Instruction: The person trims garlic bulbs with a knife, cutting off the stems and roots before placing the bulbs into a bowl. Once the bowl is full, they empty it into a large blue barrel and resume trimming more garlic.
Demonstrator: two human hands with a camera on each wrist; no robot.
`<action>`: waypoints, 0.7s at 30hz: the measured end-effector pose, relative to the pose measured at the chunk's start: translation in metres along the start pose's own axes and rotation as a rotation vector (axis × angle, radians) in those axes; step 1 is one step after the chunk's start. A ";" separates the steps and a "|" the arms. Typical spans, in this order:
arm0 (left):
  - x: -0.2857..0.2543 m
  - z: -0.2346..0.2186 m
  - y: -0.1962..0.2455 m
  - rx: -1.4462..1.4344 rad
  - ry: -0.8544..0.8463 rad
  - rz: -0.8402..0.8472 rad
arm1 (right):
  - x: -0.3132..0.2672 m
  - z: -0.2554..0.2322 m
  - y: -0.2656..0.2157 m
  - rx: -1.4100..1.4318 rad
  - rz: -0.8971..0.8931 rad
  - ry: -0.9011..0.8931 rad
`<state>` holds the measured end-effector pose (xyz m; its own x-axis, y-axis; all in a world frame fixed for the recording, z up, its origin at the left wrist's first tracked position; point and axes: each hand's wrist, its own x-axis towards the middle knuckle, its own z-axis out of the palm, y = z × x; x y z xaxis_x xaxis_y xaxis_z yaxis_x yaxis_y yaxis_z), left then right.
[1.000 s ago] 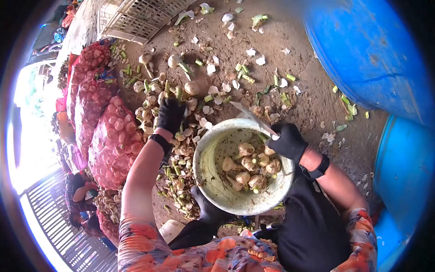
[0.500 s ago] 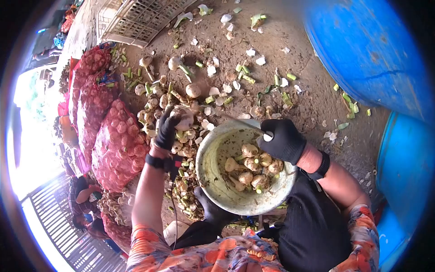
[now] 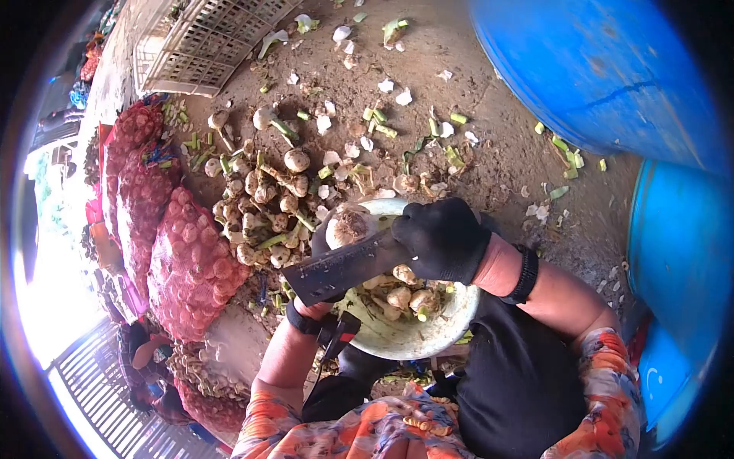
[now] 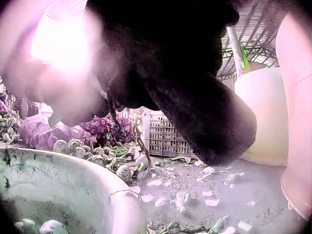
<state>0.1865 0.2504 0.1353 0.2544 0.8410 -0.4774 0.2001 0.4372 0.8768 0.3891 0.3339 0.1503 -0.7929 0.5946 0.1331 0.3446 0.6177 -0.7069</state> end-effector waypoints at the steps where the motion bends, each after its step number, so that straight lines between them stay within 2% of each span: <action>1: -0.002 0.000 -0.002 -0.416 -0.105 0.003 | -0.002 0.002 0.002 -0.019 0.005 -0.007; 2: -0.002 0.001 0.002 -0.831 -0.210 0.007 | -0.003 0.003 0.005 -0.038 0.009 -0.014; 3: -0.002 0.004 0.007 -0.570 -0.171 -0.052 | -0.004 0.004 0.008 -0.040 0.010 -0.012; 4: -0.003 0.009 0.016 -0.570 -0.173 -0.053 | -0.005 0.004 0.010 0.010 0.007 -0.015; 6: -0.004 0.017 0.028 -1.212 -0.088 -0.105 | -0.007 0.007 0.018 0.060 0.007 -0.019; 7: -0.006 0.017 0.019 -1.213 -0.089 -0.106 | -0.009 0.010 0.023 0.074 -0.002 -0.014; 9: -0.013 0.015 -0.007 -0.075 -0.108 0.126 | -0.013 0.016 0.033 0.089 -0.008 -0.009; 10: -0.010 0.015 -0.005 -0.075 -0.109 0.129 | -0.015 0.018 0.040 0.053 0.018 -0.018; 12: -0.006 0.018 0.003 -0.559 -0.195 0.152 | -0.025 0.027 0.069 0.017 0.051 -0.025; 13: -0.005 0.018 0.010 -0.800 -0.236 0.157 | -0.035 0.033 0.094 -0.085 0.223 -0.036; 14: -0.009 0.020 0.035 -0.782 -0.138 0.058 | -0.044 0.035 0.107 -0.189 0.394 -0.049; 15: -0.008 0.017 0.024 -0.740 -0.107 0.065 | -0.048 0.031 0.105 -0.183 0.387 -0.056; 16: -0.003 0.013 0.014 -0.697 -0.077 0.075 | -0.052 0.023 0.101 -0.175 0.415 0.014; 17: 0.006 0.005 0.025 -0.597 -0.109 0.166 | -0.052 0.013 0.096 -0.174 0.444 0.091; 18: 0.008 0.004 0.040 -0.526 0.088 -0.043 | -0.046 0.004 0.087 -0.183 0.438 0.097; 20: 0.020 0.013 0.024 -1.122 0.142 0.121 | -0.038 -0.003 0.054 0.111 0.535 0.088; 21: 0.026 0.007 0.007 -0.936 0.261 0.184 | -0.041 -0.001 0.039 0.224 0.437 0.094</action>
<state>0.2014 0.2726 0.1287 -0.0322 0.9159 -0.4002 -0.6794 0.2736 0.6809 0.4356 0.3340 0.1176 -0.5466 0.8232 -0.1538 0.5099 0.1814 -0.8409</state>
